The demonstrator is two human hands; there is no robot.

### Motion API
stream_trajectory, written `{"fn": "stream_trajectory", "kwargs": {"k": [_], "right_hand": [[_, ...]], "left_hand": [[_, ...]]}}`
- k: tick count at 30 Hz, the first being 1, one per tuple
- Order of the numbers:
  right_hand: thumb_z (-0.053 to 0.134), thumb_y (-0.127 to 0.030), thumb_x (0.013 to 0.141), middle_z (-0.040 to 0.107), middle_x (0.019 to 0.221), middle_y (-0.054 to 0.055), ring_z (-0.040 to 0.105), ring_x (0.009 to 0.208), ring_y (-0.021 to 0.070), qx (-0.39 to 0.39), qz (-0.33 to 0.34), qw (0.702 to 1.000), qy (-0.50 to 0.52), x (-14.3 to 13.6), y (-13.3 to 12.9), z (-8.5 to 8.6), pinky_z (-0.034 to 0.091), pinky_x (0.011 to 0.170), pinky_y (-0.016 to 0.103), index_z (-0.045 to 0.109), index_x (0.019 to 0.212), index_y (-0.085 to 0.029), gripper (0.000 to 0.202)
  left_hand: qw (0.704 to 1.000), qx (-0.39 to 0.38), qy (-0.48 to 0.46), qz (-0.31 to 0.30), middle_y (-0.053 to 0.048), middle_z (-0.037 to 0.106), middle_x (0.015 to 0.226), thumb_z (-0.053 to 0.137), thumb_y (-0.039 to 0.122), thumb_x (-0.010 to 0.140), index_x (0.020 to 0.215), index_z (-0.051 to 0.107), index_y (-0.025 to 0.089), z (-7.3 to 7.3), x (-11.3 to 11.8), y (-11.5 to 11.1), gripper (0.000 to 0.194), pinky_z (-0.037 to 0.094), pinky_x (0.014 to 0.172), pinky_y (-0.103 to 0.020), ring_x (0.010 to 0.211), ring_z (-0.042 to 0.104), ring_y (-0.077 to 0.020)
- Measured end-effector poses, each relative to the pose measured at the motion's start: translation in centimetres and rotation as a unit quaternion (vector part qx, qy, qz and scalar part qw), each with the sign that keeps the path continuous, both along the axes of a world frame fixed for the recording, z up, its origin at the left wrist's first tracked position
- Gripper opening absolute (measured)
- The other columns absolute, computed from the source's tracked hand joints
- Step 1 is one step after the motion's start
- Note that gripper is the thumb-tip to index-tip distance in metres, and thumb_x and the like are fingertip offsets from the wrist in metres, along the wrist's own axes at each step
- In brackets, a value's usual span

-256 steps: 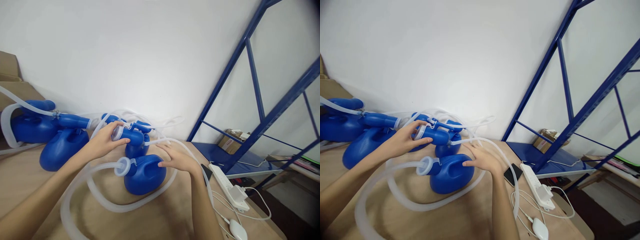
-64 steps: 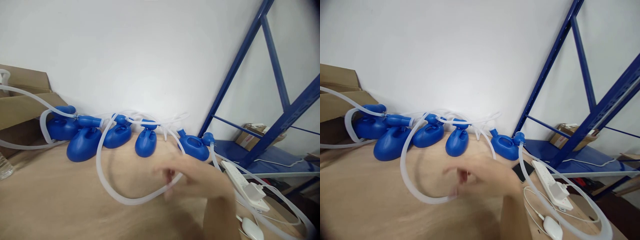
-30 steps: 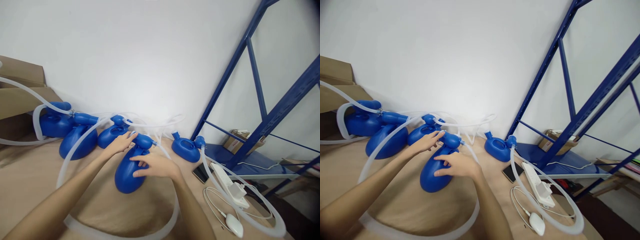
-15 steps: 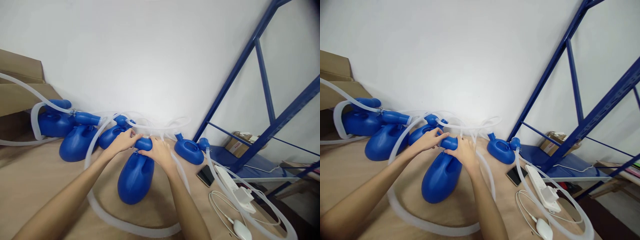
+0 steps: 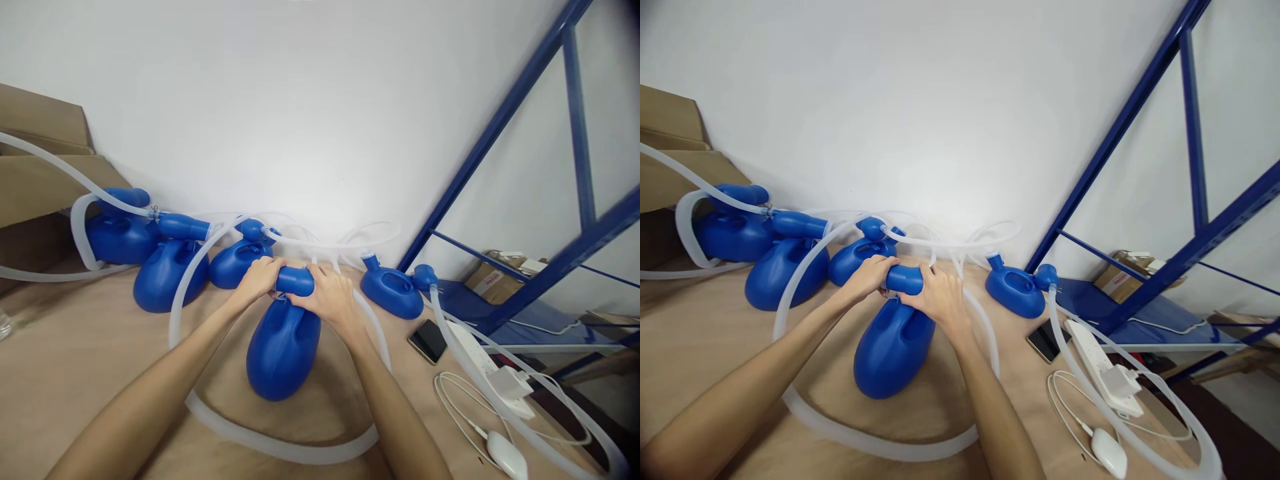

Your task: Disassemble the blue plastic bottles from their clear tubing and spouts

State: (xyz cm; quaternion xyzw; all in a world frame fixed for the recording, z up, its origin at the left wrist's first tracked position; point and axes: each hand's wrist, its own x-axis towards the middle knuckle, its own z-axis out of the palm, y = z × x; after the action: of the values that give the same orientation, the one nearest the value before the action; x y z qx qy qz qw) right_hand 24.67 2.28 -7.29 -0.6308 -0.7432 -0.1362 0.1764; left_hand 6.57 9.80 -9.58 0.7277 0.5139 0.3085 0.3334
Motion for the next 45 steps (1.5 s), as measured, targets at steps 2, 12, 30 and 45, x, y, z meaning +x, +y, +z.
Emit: {"fn": "stream_trajectory", "kwargs": {"k": [2,12,30,45], "right_hand": [[0.073,-0.066,0.077,0.071,0.121,0.005,0.068,0.109,0.0324,0.005,0.008,0.999,0.040,0.5,0.1,-0.2,0.049,0.083,0.039,0.065,0.132,-0.026,0.069],[0.069,-0.073,0.080,0.070,0.120,0.009,0.067,0.113,0.0358,-0.053,-0.008,0.997,0.049,3.5,0.0,1.0,0.050,0.091,0.044,0.063,0.134,-0.023,0.074],[0.072,-0.069,0.078,0.070,0.120,0.007,0.067,0.112,0.0333,-0.054,0.031,0.997,0.055,4.6,1.0,0.3,0.048,0.088,0.042,0.062,0.129,-0.023,0.070],[0.073,-0.071,0.079,0.070,0.122,0.003,0.066,0.111,0.0311,-0.045,0.043,0.996,0.060,5.1,1.0,0.1,0.046,0.084,0.039,0.062,0.131,-0.027,0.069]], "left_hand": [[0.997,-0.056,-0.053,0.012,-0.020,0.065,0.109,0.025,0.035,0.099,0.108,0.062,0.010,-0.3,0.2,0.3,0.045,0.057,0.067,-0.031,0.078,0.069,-0.0227],[0.979,0.100,0.177,0.021,-0.016,0.064,0.127,0.059,0.038,0.093,0.130,0.062,0.014,0.7,-1.5,-0.4,0.043,0.053,0.091,-0.043,0.116,0.064,-0.0352],[0.953,-0.083,-0.128,-0.261,-0.010,0.075,0.105,0.075,0.037,0.075,0.097,0.076,0.010,-2.5,0.1,0.6,0.035,0.050,0.094,-0.031,0.103,0.068,-0.0222],[0.975,0.155,-0.031,-0.159,-0.003,0.068,0.099,0.071,0.047,0.081,0.102,0.068,0.016,0.2,-1.4,-1.0,0.037,0.047,0.080,-0.030,0.090,0.063,-0.0188]]}}
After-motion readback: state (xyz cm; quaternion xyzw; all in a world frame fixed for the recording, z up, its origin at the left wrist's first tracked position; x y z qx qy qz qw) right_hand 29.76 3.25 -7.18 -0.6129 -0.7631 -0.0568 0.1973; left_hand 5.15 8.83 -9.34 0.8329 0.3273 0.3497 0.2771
